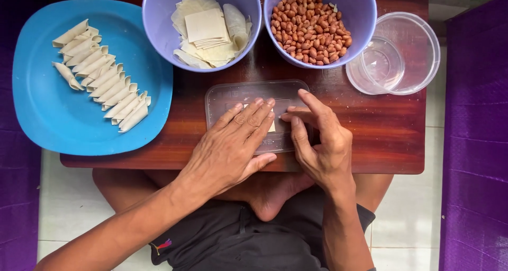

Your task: Wrapping individual peanuts in small square dough sheets to prepare them for frying or roasting.

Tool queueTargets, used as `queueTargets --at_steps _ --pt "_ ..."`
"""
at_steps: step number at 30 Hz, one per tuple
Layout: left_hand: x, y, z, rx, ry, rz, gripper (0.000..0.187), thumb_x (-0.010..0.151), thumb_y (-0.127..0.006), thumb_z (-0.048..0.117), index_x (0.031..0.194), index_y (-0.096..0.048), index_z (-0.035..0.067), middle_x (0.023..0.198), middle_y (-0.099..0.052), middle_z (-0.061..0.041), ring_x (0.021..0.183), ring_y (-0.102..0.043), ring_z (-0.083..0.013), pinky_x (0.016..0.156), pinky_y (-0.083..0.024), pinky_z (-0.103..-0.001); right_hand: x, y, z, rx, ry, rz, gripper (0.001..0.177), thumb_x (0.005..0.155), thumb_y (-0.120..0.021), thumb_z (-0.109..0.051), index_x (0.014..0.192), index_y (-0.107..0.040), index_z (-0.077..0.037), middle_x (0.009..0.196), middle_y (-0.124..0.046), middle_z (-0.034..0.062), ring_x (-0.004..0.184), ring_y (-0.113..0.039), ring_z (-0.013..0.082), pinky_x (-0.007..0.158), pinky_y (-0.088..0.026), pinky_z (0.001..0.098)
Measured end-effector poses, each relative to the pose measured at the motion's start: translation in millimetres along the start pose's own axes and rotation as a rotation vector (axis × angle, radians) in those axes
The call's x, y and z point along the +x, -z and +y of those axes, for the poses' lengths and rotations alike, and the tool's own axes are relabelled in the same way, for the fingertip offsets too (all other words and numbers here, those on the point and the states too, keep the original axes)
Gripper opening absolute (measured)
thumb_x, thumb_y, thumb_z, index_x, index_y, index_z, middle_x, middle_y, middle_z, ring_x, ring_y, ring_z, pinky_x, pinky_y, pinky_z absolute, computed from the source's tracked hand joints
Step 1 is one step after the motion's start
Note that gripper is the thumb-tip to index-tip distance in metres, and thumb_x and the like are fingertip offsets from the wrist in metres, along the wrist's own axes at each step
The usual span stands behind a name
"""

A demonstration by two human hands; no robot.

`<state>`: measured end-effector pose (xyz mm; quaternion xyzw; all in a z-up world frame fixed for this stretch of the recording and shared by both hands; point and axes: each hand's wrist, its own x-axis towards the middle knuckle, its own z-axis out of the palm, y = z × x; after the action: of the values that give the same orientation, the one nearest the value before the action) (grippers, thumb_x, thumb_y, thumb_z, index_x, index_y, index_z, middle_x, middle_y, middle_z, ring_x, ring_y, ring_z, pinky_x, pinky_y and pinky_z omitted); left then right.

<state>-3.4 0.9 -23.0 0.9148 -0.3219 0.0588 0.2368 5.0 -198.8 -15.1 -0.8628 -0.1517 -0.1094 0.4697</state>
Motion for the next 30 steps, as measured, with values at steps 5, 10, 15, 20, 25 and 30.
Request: queueTargets --at_steps 5,10,15,20,25,30 --pt "2 -2 4 -0.02 0.011 -0.022 0.078 0.09 -0.071 0.039 0.148 -0.044 -0.006 0.163 -0.035 -0.019 0.152 -0.035 -0.0316 0.124 -0.029 -0.044 1 3 -1 0.081 -0.015 -0.006 0.045 0.094 -0.064 0.012 0.136 -0.052 0.003 0.11 -0.075 0.0162 0.094 -0.078 0.0212 0.079 -0.062 0.027" --pt "1 -8 4 -0.037 0.022 -0.028 0.078 0.09 -0.069 0.039 0.148 -0.045 -0.007 0.161 -0.038 -0.019 0.151 -0.037 -0.0318 0.125 -0.029 -0.044 0 2 2 0.087 -0.015 0.001 0.046 0.095 -0.064 0.012 0.137 -0.051 0.002 0.11 -0.075 0.0159 0.093 -0.078 0.0202 0.077 -0.061 0.0262" --pt "2 -9 5 -0.025 0.013 -0.037 0.078 0.091 -0.069 0.038 0.148 -0.043 -0.009 0.161 -0.037 -0.022 0.151 -0.036 -0.0335 0.125 -0.029 -0.046 -1 2 3 0.017 0.019 0.003 0.047 0.093 -0.067 0.011 0.137 -0.053 0.002 0.111 -0.074 0.0153 0.092 -0.077 0.0202 0.075 -0.06 0.0266" --pt "2 -5 0 -0.032 0.008 0.006 0.07 0.092 -0.07 0.032 0.146 -0.048 -0.006 0.161 -0.038 -0.018 0.15 -0.037 -0.0327 0.124 -0.03 -0.047 -2 2 4 0.036 0.01 0.001 0.045 0.094 -0.066 0.012 0.137 -0.054 0.002 0.112 -0.074 0.015 0.091 -0.077 0.0187 0.069 -0.057 0.0238" --pt "-5 -4 -6 -0.005 0.056 0.042 0.068 0.093 -0.07 0.033 0.148 -0.049 -0.002 0.163 -0.036 -0.013 0.154 -0.027 -0.0327 0.127 -0.025 -0.05 -3 1 5 0.024 0.013 -0.003 0.046 0.093 -0.066 0.011 0.136 -0.055 0.002 0.111 -0.075 0.0148 0.086 -0.075 0.016 0.065 -0.053 0.022" --pt "3 0 -10 0.164 0.034 0.069 0.056 0.096 -0.063 0.041 0.139 -0.06 0.004 0.135 -0.058 -0.009 0.137 -0.045 -0.0306 0.12 -0.025 -0.047 -3 1 4 0.03 0.009 -0.003 0.046 0.094 -0.067 0.011 0.137 -0.055 0.001 0.111 -0.075 0.0143 0.088 -0.075 0.0163 0.066 -0.054 0.0218"
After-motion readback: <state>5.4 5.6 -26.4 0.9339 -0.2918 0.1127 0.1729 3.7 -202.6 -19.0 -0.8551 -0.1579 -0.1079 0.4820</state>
